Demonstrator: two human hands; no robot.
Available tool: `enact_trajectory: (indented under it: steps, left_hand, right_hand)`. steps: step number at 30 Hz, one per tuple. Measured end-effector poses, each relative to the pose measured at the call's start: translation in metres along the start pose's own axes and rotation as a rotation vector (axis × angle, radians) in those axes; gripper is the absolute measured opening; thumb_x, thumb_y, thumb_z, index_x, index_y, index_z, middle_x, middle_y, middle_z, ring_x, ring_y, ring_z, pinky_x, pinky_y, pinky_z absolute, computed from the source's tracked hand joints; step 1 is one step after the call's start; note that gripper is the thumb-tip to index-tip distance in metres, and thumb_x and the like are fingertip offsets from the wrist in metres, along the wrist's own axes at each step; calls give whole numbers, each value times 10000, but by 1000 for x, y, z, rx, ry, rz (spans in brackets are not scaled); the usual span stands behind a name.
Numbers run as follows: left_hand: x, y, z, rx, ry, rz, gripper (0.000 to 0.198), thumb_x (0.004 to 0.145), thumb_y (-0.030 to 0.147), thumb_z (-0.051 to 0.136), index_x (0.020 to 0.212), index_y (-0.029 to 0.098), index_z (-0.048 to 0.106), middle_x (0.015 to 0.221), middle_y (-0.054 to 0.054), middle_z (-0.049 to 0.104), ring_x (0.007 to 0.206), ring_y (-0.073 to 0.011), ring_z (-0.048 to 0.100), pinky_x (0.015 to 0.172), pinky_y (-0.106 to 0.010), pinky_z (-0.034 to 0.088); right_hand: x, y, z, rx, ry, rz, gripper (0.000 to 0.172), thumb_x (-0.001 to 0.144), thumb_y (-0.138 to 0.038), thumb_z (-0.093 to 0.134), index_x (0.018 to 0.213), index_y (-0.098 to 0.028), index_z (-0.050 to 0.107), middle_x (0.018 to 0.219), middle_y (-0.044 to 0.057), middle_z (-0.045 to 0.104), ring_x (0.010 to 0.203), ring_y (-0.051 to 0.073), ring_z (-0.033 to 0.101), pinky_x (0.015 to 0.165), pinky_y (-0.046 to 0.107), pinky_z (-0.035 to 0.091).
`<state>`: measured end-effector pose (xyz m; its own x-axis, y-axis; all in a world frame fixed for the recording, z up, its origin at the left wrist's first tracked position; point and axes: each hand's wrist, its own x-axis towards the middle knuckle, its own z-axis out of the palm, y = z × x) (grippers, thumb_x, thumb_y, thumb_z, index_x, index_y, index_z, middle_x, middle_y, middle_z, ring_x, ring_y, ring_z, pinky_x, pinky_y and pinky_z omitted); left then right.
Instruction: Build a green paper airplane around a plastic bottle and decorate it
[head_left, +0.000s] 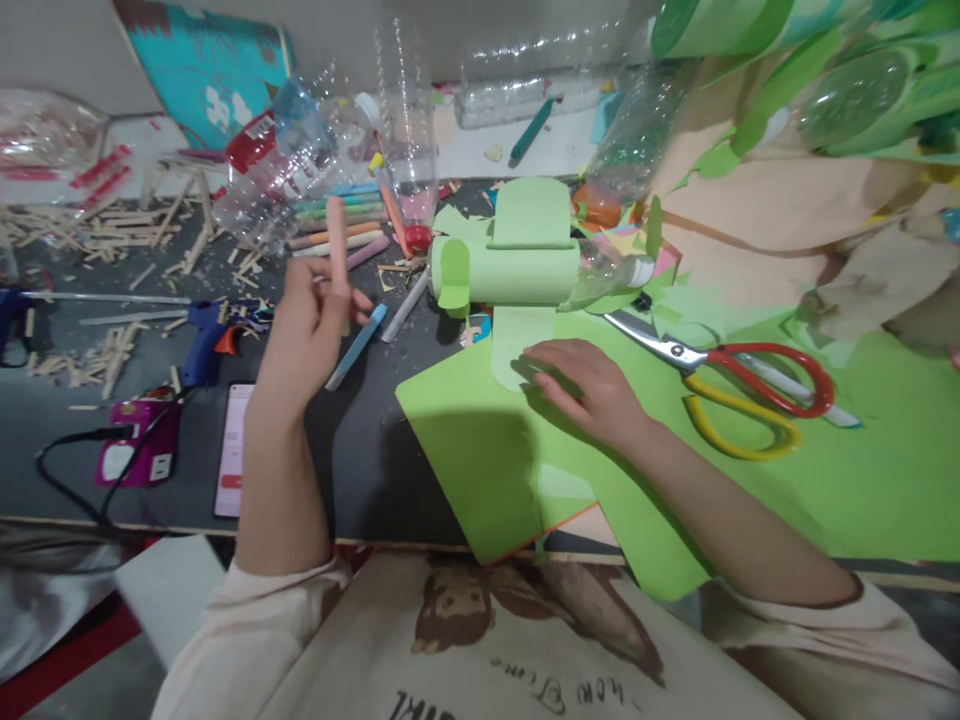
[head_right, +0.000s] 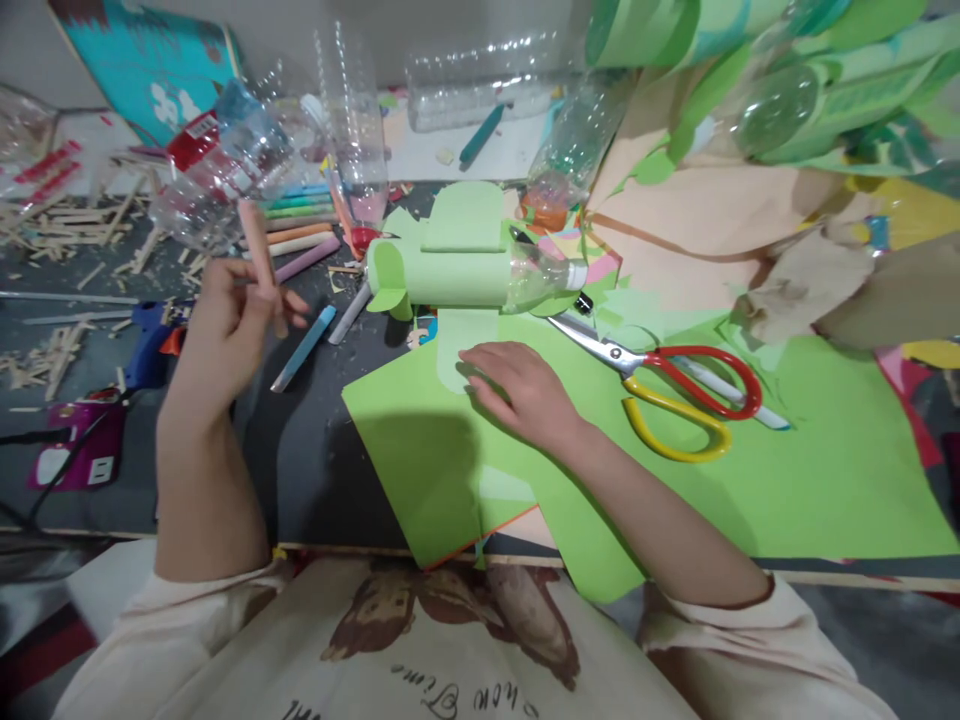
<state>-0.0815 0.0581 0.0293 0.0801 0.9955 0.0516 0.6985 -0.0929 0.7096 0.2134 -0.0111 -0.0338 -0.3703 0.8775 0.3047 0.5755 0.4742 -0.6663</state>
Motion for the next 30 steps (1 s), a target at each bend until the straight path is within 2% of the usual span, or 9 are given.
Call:
enact_trajectory:
  steps: [3, 6, 10, 12, 15, 17, 21, 26, 30]
  left_hand:
    - [-26, 27, 28, -31, -236, 254, 190, 1008, 401, 406, 1041, 252, 518, 917, -24, 681, 765, -166, 645, 664, -300, 532]
    - [-45, 46, 66, -117, -579, 536, 246, 1020, 275, 346, 1093, 229, 576, 1040, -49, 716, 964, -190, 678, 804, -308, 553]
    - [-51, 49, 92, -96, -700, 499, 294, 1016, 267, 350, 1089, 198, 627, 1026, -65, 738, 842, -203, 698, 697, -293, 537]
    - [-47, 43, 92, -123, -685, 488, 312, 1017, 301, 364, 1107, 183, 639, 1034, -72, 738, 867, -200, 697, 727, -279, 525]
    - [-39, 30, 84, -122, -561, 470, 350, 1009, 367, 381, 1169, 167, 619, 1101, -92, 719, 977, -200, 677, 828, -270, 500]
    - [-33, 22, 78, -20, -409, 332, 353, 1000, 377, 374, 1170, 175, 607, 1003, -64, 723, 853, -174, 670, 758, -252, 479]
    - [-27, 10, 73, 85, -162, 153, 316, 969, 296, 337, 1048, 183, 622, 804, -15, 675, 697, -145, 612, 667, -242, 424]
    - [-29, 14, 74, 119, -131, 153, 288, 913, 233, 372, 981, 185, 648, 742, -3, 661, 666, -140, 595, 648, -242, 409]
    - [-31, 18, 77, 200, -175, 181, 269, 918, 203, 411, 969, 190, 674, 898, -24, 725, 779, -133, 656, 671, -219, 433]
  right_hand:
    - [-1, -5, 0, 145, -30, -1, 392, 959, -497, 486, 1183, -236, 674, 958, 103, 773, 865, 260, 723, 775, 465, 592]
    - [-1, -12, 1, 360, -109, 72, 592, 890, -665, 507, 1261, -220, 630, 1032, 109, 760, 842, 240, 714, 719, 401, 591]
    - [1, -16, 3, 584, -172, 217, 562, 913, -660, 466, 1146, -201, 694, 1053, 105, 762, 883, 222, 719, 707, 335, 577]
    - [4, -16, 3, 675, -153, 265, 498, 907, -624, 508, 1090, -207, 711, 1040, 93, 759, 889, 211, 710, 699, 316, 570]
    - [9, -12, 1, 885, -68, 412, 388, 861, -580, 580, 1015, -244, 699, 730, 9, 699, 585, 145, 612, 503, 268, 502]
    - [12, -9, -2, 1043, 32, 541, 339, 836, -573, 585, 907, -253, 675, 564, -38, 591, 439, 120, 495, 415, 257, 445]
    - [17, -3, -8, 1215, 170, 629, 407, 761, -640, 634, 766, -233, 646, 546, -32, 582, 413, 110, 490, 389, 251, 445]
    - [17, -2, -8, 1263, 197, 632, 404, 759, -635, 648, 755, -231, 649, 541, -36, 571, 410, 106, 484, 390, 249, 441]
    - [18, -3, -10, 1245, 180, 654, 407, 743, -645, 647, 751, -239, 644, 544, -35, 567, 417, 112, 480, 401, 264, 444]
